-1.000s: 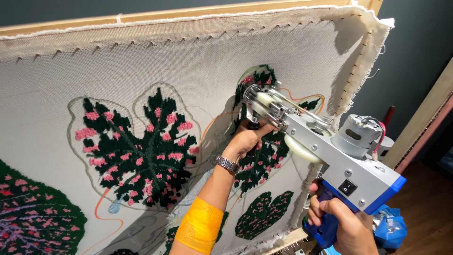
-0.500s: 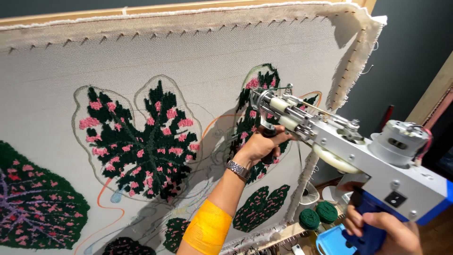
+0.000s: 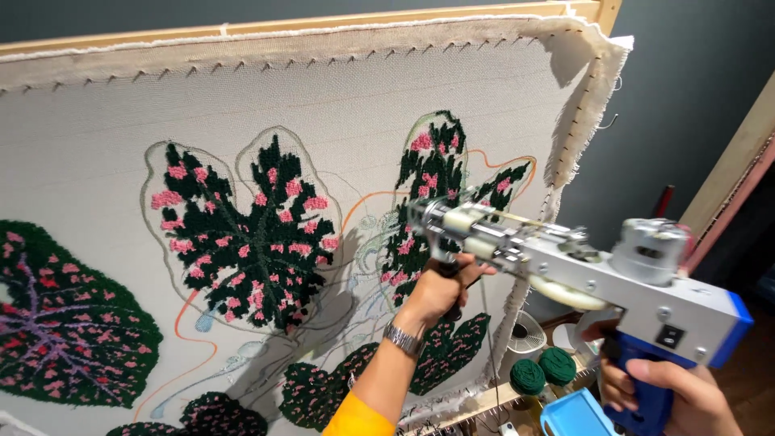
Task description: Use a tufting gun to create a rug with a leaf pattern on a vertical frame.
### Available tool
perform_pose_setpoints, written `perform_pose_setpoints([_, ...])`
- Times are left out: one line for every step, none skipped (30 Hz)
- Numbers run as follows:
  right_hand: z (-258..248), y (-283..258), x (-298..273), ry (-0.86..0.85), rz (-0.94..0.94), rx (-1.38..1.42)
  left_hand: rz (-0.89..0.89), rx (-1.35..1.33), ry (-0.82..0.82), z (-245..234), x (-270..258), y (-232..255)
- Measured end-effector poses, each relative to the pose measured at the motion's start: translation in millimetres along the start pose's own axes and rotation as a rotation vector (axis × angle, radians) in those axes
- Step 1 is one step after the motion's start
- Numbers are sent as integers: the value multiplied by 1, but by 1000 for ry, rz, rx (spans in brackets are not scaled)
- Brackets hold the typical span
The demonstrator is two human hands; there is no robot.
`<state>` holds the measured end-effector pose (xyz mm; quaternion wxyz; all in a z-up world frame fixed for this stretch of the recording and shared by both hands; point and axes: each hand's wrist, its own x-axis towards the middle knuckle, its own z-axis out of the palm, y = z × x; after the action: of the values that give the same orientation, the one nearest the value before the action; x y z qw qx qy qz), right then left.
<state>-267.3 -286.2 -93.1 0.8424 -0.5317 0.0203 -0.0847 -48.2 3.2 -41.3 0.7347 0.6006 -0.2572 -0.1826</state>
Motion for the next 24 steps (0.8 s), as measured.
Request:
perform_pose_setpoints([1,3,3,-5,1,2,1,3,4,-8,-3,-16])
perform_pose_setpoints([1,5,6,-155,45,99,21,-60,53,-16,-6,-32])
perform_pose_setpoints([1,7,9,-303,95,195,42,-123,100,-23,-9,-48])
perform_pose_setpoints([37,-2,7,-306,96,197,42,-120,104,-29,-16,-56])
perform_pose_setpoints([72,-11,5,-627,44,372,61,-166,145,-35,-23,-64])
perform_pose_setpoints([108,-20,3,-948,-11,546,78,-210,185,-40,-29,-72])
perform_pose_setpoints([101,2,23,-950,-11,550,78,-207,187,-42,-37,-73])
perform_pose_setpoints([93,23,42,-881,-38,383,77,-329,227,-43,-44,-75])
perform_pose_setpoints([85,45,61,-808,-65,220,76,-450,266,-44,-52,-77])
perform_pose_setpoints([94,63,79,-809,-60,221,75,-451,270,-48,-58,-82])
perform_pose_setpoints([103,82,97,-901,203,-144,97,-423,286,-52,-64,-87])
perform_pose_setpoints([112,102,115,-963,465,-518,120,-396,301,-55,-70,-92])
perform_pose_setpoints([126,114,97,-966,468,-518,119,-397,304,-59,-77,-96])
perform_pose_setpoints([142,124,80,-866,467,-472,115,-415,301,-65,-83,-97])
perform_pose_setpoints([158,134,64,-767,467,-428,110,-433,297,-70,-89,-98])
perform_pose_setpoints([140,159,70,-771,467,-425,111,-430,302,-81,-101,-95])
perform_pose_setpoints([122,184,77,-859,432,-575,72,-358,429,-91,-112,-92])
perform_pose_setpoints([103,209,83,-943,396,-727,33,-288,556,-101,-124,-90])
perform_pose_setpoints([67,214,85,-947,398,-726,32,-289,560,-138,-135,-113])
perform_pose_setpoints([30,219,88,-750,441,-740,85,-202,632,-173,-147,-136])
perform_pose_setpoints([-7,224,90,-552,475,-749,137,-113,705,-209,-159,-159])
perform_pose_setpoints([-65,238,95,-555,476,-752,138,-116,709,-219,-185,-147])
perform_pose_setpoints([-122,247,99,-475,505,-869,160,-80,843,-229,-211,-134])
perform_pose_setpoints([-176,249,101,-392,530,-985,183,-44,978,-239,-237,-122])
